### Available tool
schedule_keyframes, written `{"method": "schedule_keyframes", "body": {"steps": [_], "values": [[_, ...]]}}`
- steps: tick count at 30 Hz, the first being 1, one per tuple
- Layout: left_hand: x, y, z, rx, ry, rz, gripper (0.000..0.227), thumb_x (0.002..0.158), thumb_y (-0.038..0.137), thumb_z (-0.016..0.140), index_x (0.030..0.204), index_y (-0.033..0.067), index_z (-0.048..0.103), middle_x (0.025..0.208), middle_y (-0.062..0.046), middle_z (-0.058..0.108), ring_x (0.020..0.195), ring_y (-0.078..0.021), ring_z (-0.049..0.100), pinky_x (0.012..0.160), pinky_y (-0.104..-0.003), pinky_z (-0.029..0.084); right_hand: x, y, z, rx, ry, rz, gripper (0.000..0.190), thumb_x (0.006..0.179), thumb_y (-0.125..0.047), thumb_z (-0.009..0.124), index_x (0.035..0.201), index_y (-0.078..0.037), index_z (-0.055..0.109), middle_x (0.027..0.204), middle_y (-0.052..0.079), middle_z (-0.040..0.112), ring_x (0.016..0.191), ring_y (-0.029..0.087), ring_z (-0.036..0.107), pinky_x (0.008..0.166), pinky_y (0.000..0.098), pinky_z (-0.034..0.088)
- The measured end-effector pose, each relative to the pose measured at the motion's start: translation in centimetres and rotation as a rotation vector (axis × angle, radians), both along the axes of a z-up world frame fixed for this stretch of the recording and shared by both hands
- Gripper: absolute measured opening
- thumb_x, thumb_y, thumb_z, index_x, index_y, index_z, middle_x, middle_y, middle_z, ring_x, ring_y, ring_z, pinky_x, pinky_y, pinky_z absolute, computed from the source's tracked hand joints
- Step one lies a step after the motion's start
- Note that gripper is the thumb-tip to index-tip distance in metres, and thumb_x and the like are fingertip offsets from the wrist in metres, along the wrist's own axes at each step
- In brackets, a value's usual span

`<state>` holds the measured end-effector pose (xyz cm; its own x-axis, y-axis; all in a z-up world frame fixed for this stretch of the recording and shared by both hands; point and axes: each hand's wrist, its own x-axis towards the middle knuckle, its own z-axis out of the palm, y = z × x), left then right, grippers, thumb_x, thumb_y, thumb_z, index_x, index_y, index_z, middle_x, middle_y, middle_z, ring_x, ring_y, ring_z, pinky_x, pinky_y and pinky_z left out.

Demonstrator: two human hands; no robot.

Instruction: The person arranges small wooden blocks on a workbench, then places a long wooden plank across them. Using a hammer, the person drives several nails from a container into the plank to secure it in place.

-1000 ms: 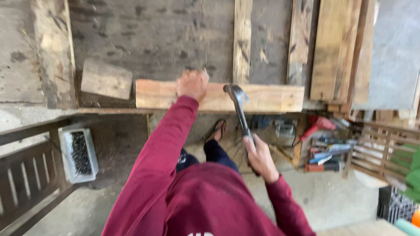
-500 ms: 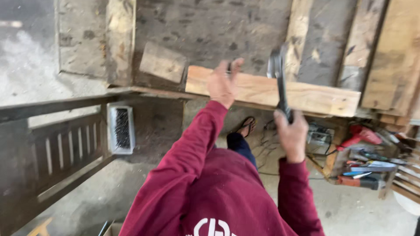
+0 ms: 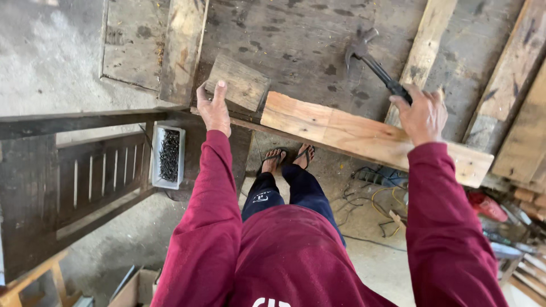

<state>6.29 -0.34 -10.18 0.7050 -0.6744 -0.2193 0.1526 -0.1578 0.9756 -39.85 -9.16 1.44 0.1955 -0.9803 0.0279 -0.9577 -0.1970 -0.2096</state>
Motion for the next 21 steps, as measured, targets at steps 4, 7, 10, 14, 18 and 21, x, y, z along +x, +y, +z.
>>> {"method": "schedule_keyframes", "body": {"steps": [4, 7, 10, 14, 18, 21], "values": [[0.6, -0.3, 0.2, 0.093, 0.014, -0.055, 0.049, 0.089, 0.028, 0.083, 0.122, 0.0003, 0.059, 0.11, -0.004, 0.067, 0.102, -0.0166, 0.06, 0.095, -0.032, 0.051, 5.3, 2.7, -0.3, -0.032, -0.132, 0.257, 0.049, 0.096, -0.034, 0.079, 0.136, -0.01, 0.068, 0.134, 0.017, 0.059, 0.13, 0.038, 0.05, 0.112, 0.0543, 0.04], [2.0, -0.6, 2.2, 0.212, -0.07, -0.188, 0.056, 0.084, 0.034, 0.088, 0.121, -0.0021, 0.063, 0.109, -0.009, 0.069, 0.101, -0.0205, 0.063, 0.094, -0.035, 0.053, 12.4, 6.0, -0.7, -0.037, -0.281, 0.487, 0.072, 0.078, -0.048, 0.085, 0.134, -0.011, 0.058, 0.135, 0.023, 0.048, 0.128, 0.045, 0.045, 0.11, 0.059, 0.035], [5.0, -1.5, 4.6, 0.378, -0.356, -0.447, 0.067, 0.085, 0.048, 0.083, 0.13, 0.0012, 0.066, 0.123, -0.014, 0.072, 0.114, -0.0239, 0.068, 0.1, -0.037, 0.05, 17.7, 6.0, -0.2, 0.041, -0.17, 0.458, 0.093, 0.064, -0.049, 0.087, 0.144, -0.013, 0.056, 0.134, 0.021, 0.051, 0.126, 0.044, 0.046, 0.107, 0.0656, 0.026], [8.1, -4.1, 4.7, 0.426, -0.339, -0.66, 0.075, 0.089, 0.059, 0.072, 0.143, 0.0085, 0.061, 0.139, -0.016, 0.067, 0.132, -0.0259, 0.061, 0.11, -0.035, 0.044, 19.8, 5.3, 1.4, 0.217, -0.17, 0.442, 0.096, 0.066, -0.039, 0.087, 0.152, -0.016, 0.052, 0.126, 0.019, 0.052, 0.122, 0.041, 0.049, 0.117, 0.0627, 0.025], [8.6, -5.6, 2.6, 0.263, -0.036, -0.824, 0.084, 0.088, 0.057, 0.074, 0.15, 0.0051, 0.05, 0.148, -0.017, 0.061, 0.14, -0.0268, 0.055, 0.116, -0.034, 0.039, 19.5, 5.0, 3.5, 0.187, -0.204, 0.378, 0.096, 0.066, -0.039, 0.088, 0.15, -0.012, 0.051, 0.127, 0.016, 0.053, 0.122, 0.039, 0.05, 0.12, 0.0651, 0.023], [6.3, -4.3, 1.6, 0.237, 0.086, -0.878, 0.088, 0.089, 0.053, 0.076, 0.154, 0.0028, 0.043, 0.154, -0.018, 0.049, 0.142, -0.0255, 0.046, 0.116, -0.035, 0.035, 20.3, 5.0, 4.1, 0.195, -0.203, 0.347, 0.094, 0.067, -0.036, 0.088, 0.151, -0.013, 0.052, 0.13, 0.015, 0.054, 0.124, 0.038, 0.05, 0.121, 0.0675, 0.021]]}}
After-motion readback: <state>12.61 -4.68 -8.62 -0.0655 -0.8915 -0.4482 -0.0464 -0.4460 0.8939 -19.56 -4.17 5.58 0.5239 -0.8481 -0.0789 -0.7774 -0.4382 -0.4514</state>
